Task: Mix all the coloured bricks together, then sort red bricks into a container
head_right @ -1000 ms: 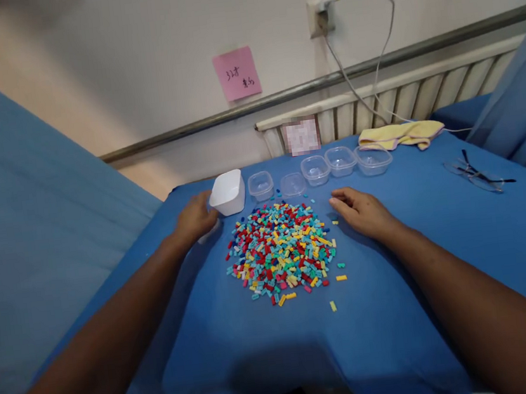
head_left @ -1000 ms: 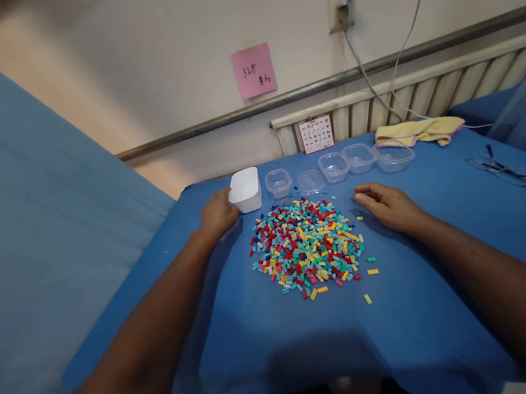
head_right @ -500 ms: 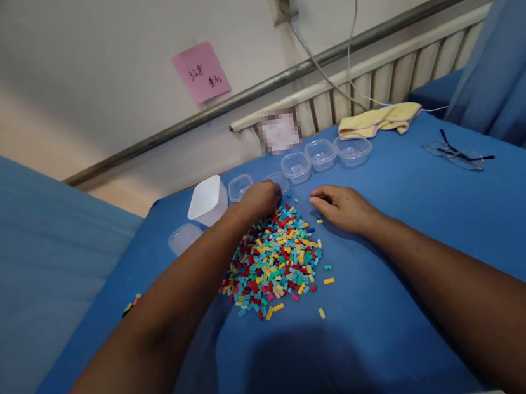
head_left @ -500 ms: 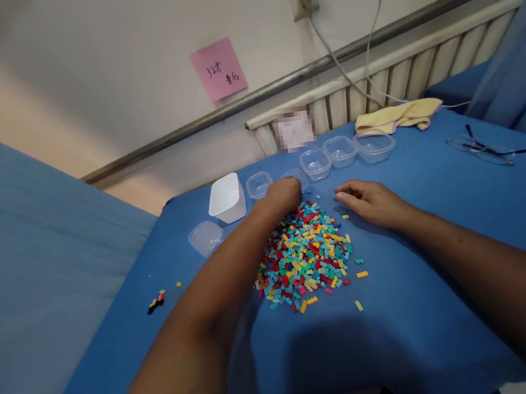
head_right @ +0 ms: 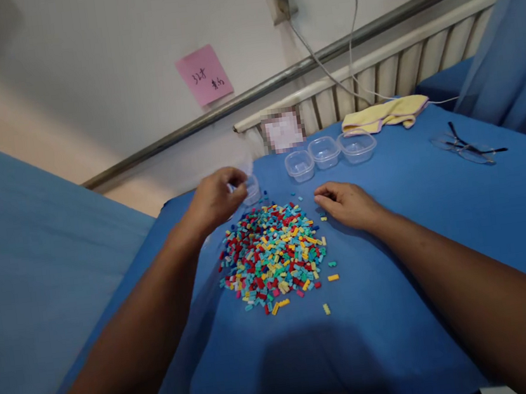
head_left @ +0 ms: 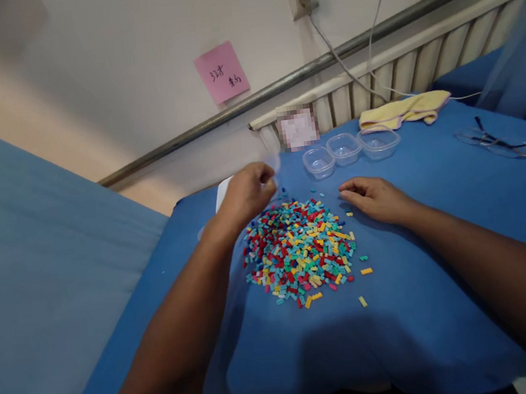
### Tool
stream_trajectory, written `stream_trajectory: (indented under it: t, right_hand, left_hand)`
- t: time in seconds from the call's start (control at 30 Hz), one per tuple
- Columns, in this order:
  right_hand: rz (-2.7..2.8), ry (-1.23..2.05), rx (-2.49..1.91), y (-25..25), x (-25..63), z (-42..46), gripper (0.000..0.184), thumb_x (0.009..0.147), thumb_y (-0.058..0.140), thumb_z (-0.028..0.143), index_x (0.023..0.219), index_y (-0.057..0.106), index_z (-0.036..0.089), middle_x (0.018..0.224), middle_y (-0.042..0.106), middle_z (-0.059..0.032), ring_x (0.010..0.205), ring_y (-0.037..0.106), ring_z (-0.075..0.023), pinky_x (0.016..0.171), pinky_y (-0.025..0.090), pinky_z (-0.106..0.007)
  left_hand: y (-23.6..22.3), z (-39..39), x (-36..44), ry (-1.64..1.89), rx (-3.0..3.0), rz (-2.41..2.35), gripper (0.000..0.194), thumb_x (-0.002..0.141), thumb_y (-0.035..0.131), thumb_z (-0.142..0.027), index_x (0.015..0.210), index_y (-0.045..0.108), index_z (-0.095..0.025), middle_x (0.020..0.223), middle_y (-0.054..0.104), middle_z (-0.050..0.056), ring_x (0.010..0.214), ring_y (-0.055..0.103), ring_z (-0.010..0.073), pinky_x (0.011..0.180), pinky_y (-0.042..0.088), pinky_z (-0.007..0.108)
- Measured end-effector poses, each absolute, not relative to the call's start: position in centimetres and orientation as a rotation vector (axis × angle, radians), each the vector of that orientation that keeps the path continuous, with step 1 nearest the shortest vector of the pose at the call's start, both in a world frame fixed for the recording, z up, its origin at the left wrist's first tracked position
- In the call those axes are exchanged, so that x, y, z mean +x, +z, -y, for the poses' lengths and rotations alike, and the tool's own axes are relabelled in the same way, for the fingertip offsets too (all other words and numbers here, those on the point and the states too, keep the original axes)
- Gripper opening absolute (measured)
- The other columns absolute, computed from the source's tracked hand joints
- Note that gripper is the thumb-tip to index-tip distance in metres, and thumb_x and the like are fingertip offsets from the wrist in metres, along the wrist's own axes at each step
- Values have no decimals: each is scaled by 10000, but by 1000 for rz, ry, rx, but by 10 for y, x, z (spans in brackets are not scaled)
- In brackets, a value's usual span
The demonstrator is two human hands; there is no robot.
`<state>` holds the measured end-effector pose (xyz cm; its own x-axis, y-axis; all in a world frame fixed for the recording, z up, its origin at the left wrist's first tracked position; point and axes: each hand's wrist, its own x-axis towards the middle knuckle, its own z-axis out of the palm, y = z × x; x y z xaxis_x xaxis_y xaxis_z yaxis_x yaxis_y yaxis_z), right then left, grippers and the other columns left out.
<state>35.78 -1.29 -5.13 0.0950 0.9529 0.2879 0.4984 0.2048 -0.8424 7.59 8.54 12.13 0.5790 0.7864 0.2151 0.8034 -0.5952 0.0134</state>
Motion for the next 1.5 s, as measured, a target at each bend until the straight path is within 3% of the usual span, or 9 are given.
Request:
stream_trajectory:
  t: [0.17,0.3,0.6,0.73,0.83,0.97,1.1,1.3,1.5]
  right_hand:
    - [1563,577,-1478,-58,359,14,354,991,644,473,1186,830,243,1089,872,-66,932,804,-271,855,613,-413]
    - [1588,545,-1521,-59,360,15,366,974,653,497,1179,839,257,1081,872,-70,920,808,-288,852,626,-431]
    - [1619,501,-1541,-60,363,23,420,972,635,545,1183,843,247,1063,874,-81,897,808,-300,853,646,-452]
    - [1669,546,-1510,-53,357,31,513,1028,593,595,1341,795,242,1316,838,-108,1183,797,-347,1077,622,-520]
    - [1748,583,-1468,-47,344,40,650,1072,519,655,1514,702,216,1587,690,-145,1490,635,-379,1297,459,-587]
    - [1801,699,-1409,-39,317,50,733,1087,462,731,1586,650,229,1681,602,-139,1586,537,-381,1358,372,-607]
    - [1822,780,-1256,-33,299,55,642,1112,474,692,1569,658,280,1663,630,-97,1564,562,-353,1347,389,-597]
    - [1681,626,-1318,-34,317,48,571,1139,430,636,1410,749,248,1433,780,-111,1332,719,-340,1188,535,-533]
    - [1583,514,-1471,-38,329,34,603,1135,379,651,1213,797,224,1336,807,-146,1292,724,-366,1138,549,-518]
  left_hand:
    - [150,-55,-19,-181,-2194,1703,302,961,607,-245,1202,772,-167,1193,805,147,1126,750,331,956,576,409]
    - [111,-49,-68,204,-2138,1864,352,998,545,-246,1252,775,-165,1299,793,166,1178,747,343,914,572,404]
    - [48,-57,-88,190,-2225,1832,471,1046,552,-372,1431,728,-164,1403,722,196,1279,696,374,1003,566,445]
    - [43,-59,-100,120,-2278,1785,516,1040,575,-391,1497,688,-180,1477,681,191,1311,673,381,1058,563,476]
    - [40,-57,-105,42,-2266,1776,477,1050,545,-367,1430,721,-137,1463,685,222,1335,658,400,1124,537,525]
    - [40,-44,-82,-319,-2514,1559,451,1117,471,-431,1390,724,-176,1449,717,157,1389,645,302,1234,485,451]
    - [40,-44,-25,-655,-2972,1244,431,1133,496,-484,1347,743,-204,1357,767,104,1282,710,240,1143,551,374]
    - [30,-93,41,-322,-2918,1450,385,1097,521,-372,1311,775,-178,1344,780,139,1261,720,303,1136,552,433]
    - [20,-138,53,-332,-2926,1476,451,1109,413,-337,1344,738,-131,1418,741,178,1356,673,301,1235,484,436]
